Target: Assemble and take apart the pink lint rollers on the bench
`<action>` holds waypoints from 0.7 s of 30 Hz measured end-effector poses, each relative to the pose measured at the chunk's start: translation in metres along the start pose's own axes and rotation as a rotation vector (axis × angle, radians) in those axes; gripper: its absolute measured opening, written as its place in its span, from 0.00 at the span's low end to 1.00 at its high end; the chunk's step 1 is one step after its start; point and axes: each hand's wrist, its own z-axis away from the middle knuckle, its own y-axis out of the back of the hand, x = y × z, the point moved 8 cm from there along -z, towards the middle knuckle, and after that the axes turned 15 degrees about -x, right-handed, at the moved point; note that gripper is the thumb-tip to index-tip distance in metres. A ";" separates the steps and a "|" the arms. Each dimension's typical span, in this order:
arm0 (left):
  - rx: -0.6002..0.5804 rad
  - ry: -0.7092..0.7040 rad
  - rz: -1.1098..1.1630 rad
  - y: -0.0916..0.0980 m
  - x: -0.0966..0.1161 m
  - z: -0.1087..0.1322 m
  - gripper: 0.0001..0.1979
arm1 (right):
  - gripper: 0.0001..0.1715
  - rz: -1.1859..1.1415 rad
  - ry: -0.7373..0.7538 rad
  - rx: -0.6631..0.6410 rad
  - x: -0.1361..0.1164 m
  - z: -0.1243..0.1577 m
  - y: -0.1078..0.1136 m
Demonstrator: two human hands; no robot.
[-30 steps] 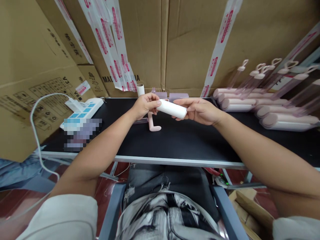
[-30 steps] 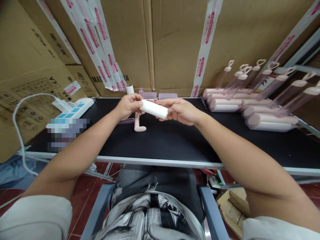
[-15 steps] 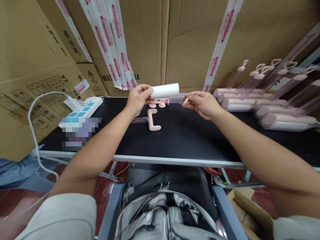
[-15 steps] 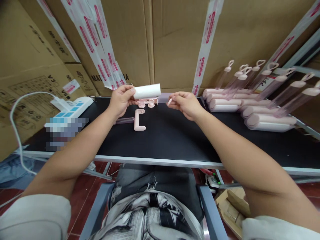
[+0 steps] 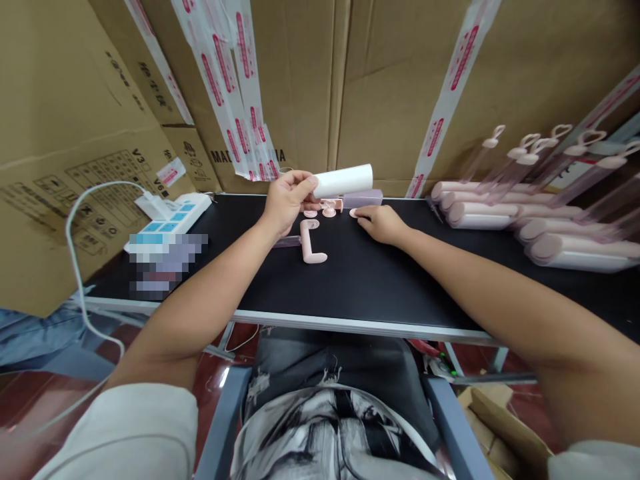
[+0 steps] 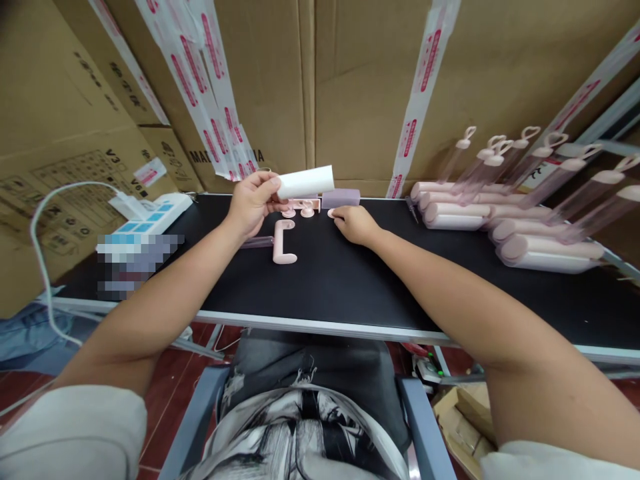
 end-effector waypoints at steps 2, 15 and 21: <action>-0.020 -0.002 0.001 -0.003 -0.001 0.001 0.20 | 0.24 0.027 0.009 -0.018 -0.002 -0.003 -0.001; -0.048 0.038 0.036 -0.017 -0.012 0.006 0.22 | 0.45 -0.759 0.286 0.301 -0.018 0.017 0.036; -0.154 0.052 -0.010 -0.039 -0.023 0.011 0.26 | 0.34 -1.244 0.251 0.547 -0.034 0.034 0.079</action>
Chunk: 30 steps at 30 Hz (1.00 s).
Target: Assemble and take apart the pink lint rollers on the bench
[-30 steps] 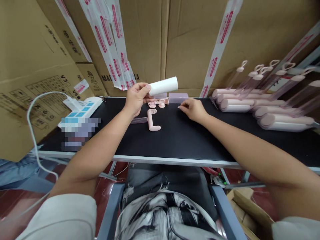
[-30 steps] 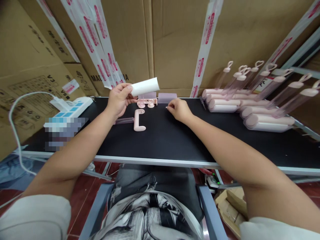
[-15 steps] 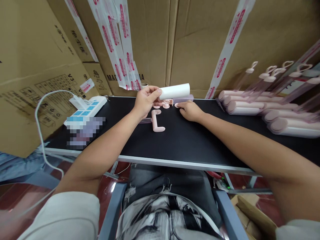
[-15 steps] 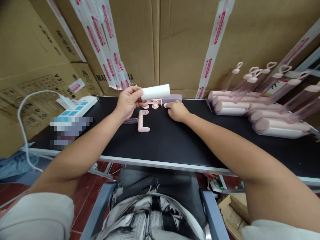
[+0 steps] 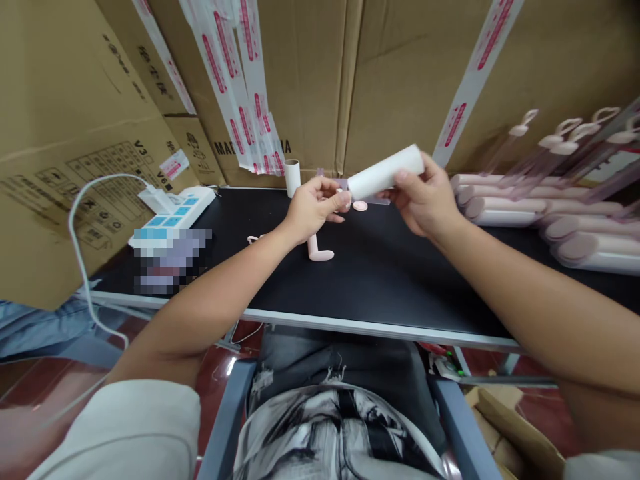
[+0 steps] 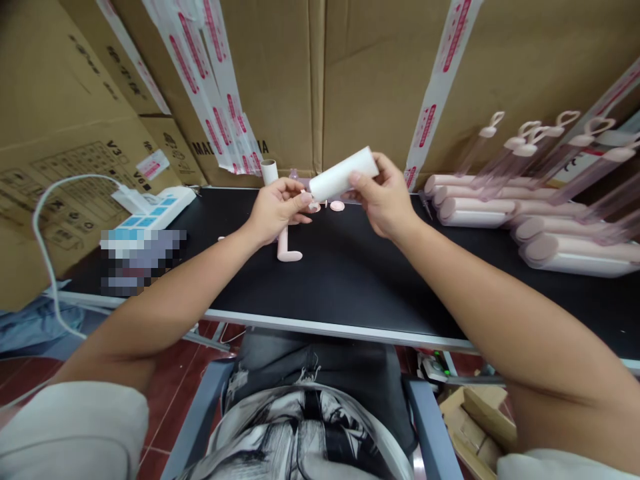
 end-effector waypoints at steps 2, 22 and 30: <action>-0.035 -0.010 -0.055 -0.004 0.000 -0.001 0.25 | 0.29 -0.066 0.046 0.128 -0.016 -0.004 0.016; -0.206 -0.102 -0.545 -0.016 0.004 0.001 0.17 | 0.26 0.352 -0.574 -0.567 0.016 0.018 -0.004; -0.144 -0.082 -0.573 -0.005 0.019 0.004 0.10 | 0.20 0.577 -0.757 -0.425 0.042 0.014 0.052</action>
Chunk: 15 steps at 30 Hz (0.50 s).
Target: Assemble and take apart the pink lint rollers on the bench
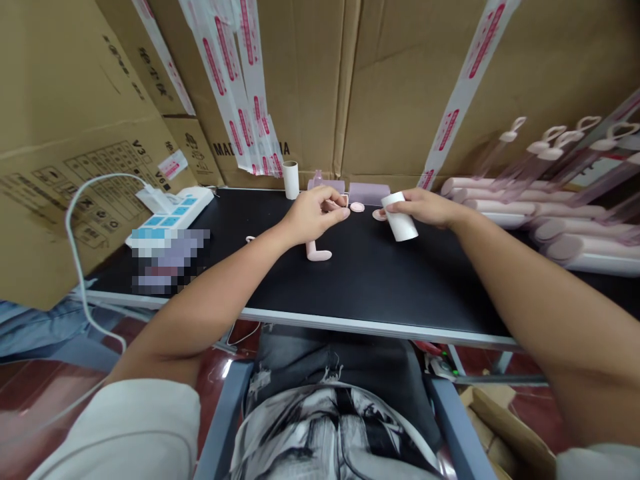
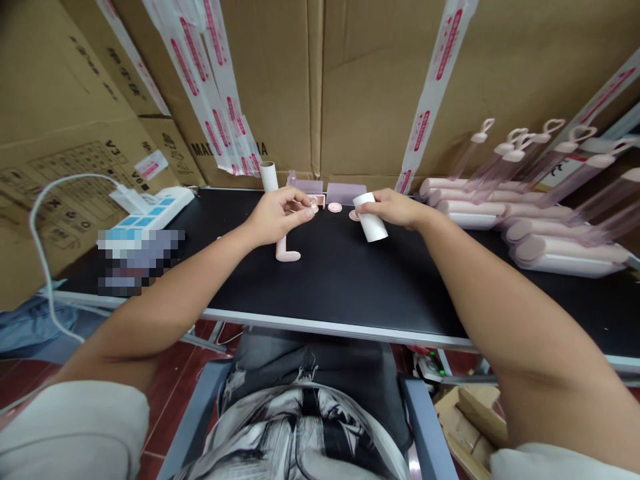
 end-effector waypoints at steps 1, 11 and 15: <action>0.005 -0.003 -0.008 0.000 0.002 0.000 0.10 | 0.20 0.016 -0.011 -0.002 0.002 -0.001 0.000; 0.056 -0.072 0.026 0.005 0.009 0.001 0.11 | 0.25 0.205 0.193 0.004 -0.017 -0.026 -0.012; 0.063 -0.082 0.015 0.005 0.010 0.001 0.10 | 0.21 0.235 0.118 -0.069 -0.018 -0.039 -0.028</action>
